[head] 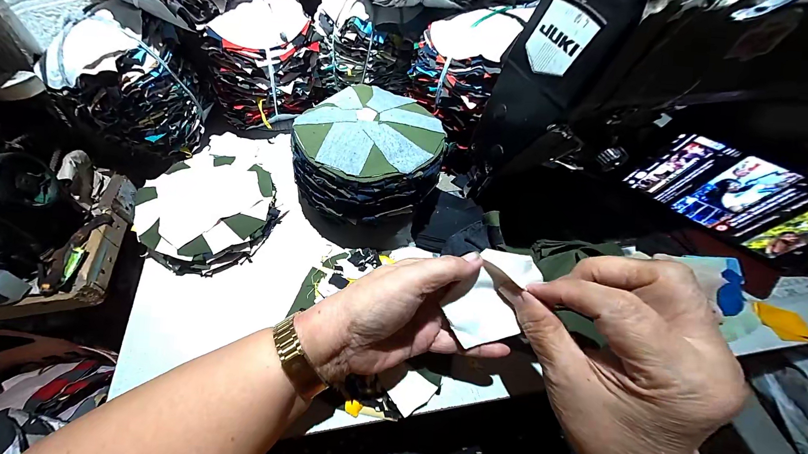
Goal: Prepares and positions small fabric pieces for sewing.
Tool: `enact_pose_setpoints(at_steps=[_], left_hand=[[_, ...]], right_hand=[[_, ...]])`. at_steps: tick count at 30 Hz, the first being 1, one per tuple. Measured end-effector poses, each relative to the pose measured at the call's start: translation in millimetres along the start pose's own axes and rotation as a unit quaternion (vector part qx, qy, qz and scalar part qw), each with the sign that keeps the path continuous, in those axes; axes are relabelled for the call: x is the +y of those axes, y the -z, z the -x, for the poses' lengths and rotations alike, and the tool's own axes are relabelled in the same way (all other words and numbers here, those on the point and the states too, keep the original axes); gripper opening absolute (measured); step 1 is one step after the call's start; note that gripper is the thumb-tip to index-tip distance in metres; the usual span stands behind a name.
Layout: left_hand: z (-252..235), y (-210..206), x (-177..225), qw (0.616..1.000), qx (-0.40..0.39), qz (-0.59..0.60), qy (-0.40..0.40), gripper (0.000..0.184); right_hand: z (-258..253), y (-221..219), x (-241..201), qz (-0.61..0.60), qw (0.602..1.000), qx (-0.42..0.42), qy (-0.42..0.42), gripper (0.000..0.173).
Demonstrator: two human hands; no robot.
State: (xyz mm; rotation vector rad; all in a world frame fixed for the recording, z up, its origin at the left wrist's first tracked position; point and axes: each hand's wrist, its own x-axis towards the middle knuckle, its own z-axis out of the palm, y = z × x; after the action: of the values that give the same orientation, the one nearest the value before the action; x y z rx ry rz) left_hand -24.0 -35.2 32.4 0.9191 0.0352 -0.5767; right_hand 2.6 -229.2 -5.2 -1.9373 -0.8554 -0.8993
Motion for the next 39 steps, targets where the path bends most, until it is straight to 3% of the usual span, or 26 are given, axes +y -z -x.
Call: enact_pose_setpoints(at_steps=[5,9,14,22,29,32,35,39], left_hand=[[0.0,3.6,-3.0,1.0,-0.018,-0.021,-0.012,0.036],[-2.2,4.1,-5.5,1.0,-0.029,-0.008,-0.005,0.038],[-5.1,14.5,-5.0,0.994,-0.072,0.08,0.026,0.041],[-4.7,19.3,-4.5,0.991,-0.092,0.079,0.05,0.029],[-4.4,19.7,-5.6,0.996,-0.054,0.075,0.015,0.028],[-2.6,16.4,-4.2,0.999,-0.021,0.041,-0.015,0.035],[-1.1,12.7,-4.4,0.997,0.011,-0.057,-0.044,0.016],[-2.7,8.8,-6.4,0.99,0.067,-0.103,-0.064,0.01]], right_hand=[[-0.7,-0.1,-0.4,-0.018,1.0,-0.018,-0.015,0.014],[-1.5,-0.2,2.0,-0.043,0.997,-0.028,-0.056,0.005],[1.8,-1.6,1.4,-0.001,0.998,-0.062,-0.009,0.011],[3.2,-5.8,0.5,-0.003,0.995,-0.097,0.029,0.015],[-3.7,-1.3,-0.2,0.031,0.995,-0.098,-0.003,0.03],[-3.5,0.5,5.0,0.043,0.993,-0.104,-0.026,0.034],[-1.0,0.0,7.3,0.04,0.993,-0.102,-0.05,0.038],[1.9,-1.0,6.8,-0.007,0.993,-0.097,-0.065,0.037]])
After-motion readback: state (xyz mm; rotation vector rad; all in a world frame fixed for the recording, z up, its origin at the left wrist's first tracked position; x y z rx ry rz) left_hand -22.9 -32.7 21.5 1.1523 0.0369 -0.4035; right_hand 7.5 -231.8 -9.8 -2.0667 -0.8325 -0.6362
